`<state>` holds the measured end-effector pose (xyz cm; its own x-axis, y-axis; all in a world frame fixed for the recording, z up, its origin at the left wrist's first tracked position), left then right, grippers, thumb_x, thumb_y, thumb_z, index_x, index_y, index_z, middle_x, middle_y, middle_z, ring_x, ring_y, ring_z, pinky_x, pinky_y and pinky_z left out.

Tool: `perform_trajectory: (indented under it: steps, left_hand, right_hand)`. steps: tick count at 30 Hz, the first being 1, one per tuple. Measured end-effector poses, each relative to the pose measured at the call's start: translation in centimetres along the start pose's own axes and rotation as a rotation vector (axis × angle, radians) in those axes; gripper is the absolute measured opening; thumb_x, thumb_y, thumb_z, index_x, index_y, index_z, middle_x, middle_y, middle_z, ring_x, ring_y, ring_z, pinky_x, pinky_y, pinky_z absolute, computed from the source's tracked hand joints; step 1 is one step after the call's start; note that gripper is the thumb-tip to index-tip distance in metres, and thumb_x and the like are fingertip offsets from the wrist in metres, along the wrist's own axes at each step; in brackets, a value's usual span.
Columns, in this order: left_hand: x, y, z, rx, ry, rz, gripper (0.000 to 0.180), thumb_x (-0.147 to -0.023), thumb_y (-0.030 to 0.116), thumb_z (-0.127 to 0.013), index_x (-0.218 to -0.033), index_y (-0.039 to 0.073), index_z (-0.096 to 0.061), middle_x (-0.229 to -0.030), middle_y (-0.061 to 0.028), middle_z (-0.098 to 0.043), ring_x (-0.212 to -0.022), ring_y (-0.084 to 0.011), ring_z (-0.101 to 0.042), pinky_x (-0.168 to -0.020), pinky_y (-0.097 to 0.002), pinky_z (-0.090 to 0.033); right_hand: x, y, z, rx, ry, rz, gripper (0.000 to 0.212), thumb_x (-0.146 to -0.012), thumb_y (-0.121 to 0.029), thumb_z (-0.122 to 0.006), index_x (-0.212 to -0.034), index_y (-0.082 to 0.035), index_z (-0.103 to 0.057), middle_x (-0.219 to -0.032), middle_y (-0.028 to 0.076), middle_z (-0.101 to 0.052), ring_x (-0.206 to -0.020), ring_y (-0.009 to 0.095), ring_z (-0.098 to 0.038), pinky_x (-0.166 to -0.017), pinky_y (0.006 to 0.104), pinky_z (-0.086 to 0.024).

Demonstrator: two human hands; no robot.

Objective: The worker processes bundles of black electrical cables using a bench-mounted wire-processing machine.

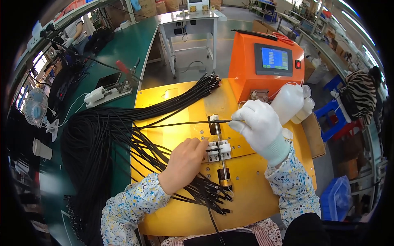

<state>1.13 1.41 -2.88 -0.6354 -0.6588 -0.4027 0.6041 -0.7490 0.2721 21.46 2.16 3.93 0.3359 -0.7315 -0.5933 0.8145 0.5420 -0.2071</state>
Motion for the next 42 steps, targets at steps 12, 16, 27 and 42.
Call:
perform_trajectory:
  steps: [12,16,27,42]
  left_hand:
    - [-0.5,0.4,4.5,0.194,-0.370,-0.052,0.024,-0.076,0.001,-0.067,-0.098,0.001,-0.060,-0.098,-0.0117,-0.059,-0.095,-0.0308,-0.056,-0.084,-0.0386,-0.047]
    - [-0.8,1.6,4.4,0.274,-0.253,-0.085,0.034,-0.073,-0.002,-0.066,-0.107,0.002,-0.063,-0.105,-0.0131,-0.060,-0.099,-0.0320,-0.057,-0.086,-0.0384,-0.047]
    - [0.2,0.8,0.3,-0.143,-0.040,-0.194,0.036,-0.072,0.001,-0.061,-0.109,0.001,-0.063,-0.081,-0.0066,-0.050,-0.071,-0.0209,-0.051,-0.063,-0.0315,-0.047]
    - [0.2,0.8,0.1,-0.123,-0.041,-0.203,0.037,-0.073,0.004,-0.061,-0.109,0.001,-0.063,-0.082,-0.0070,-0.050,-0.074,-0.0214,-0.052,-0.065,-0.0320,-0.047]
  right_hand:
    - [4.4,1.1,-3.5,-0.628,-0.078,-0.428,0.008,-0.077,-0.002,-0.068,-0.084,-0.003,-0.064,-0.082,0.009,-0.059,-0.080,0.023,-0.060,-0.073,0.0309,-0.047]
    - [5.4,0.4,-4.2,-0.554,-0.177,-0.255,0.009,-0.076,-0.002,-0.069,-0.084,-0.003,-0.065,-0.081,0.010,-0.059,-0.080,0.025,-0.060,-0.072,0.0328,-0.047]
    - [-0.8,3.6,-4.5,-0.253,-0.310,-0.062,0.010,-0.081,-0.015,-0.066,-0.085,-0.006,-0.066,-0.082,0.010,-0.060,-0.082,0.028,-0.062,-0.071,0.0382,-0.050]
    - [-12.5,3.5,-12.9,0.625,-0.710,0.213,0.013,-0.079,-0.012,-0.062,-0.087,-0.008,-0.072,-0.086,0.010,-0.071,-0.086,0.028,-0.069,-0.077,0.0354,-0.053]
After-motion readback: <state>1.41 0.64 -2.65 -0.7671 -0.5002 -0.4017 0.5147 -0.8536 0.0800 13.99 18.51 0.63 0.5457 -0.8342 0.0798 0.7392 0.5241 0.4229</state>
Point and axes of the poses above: each hand's wrist, its own x-axis away from the middle knuckle, its own z-axis out of the back of the hand, y = z × x, the point moved 2 cm from there along -x, towards the middle knuckle
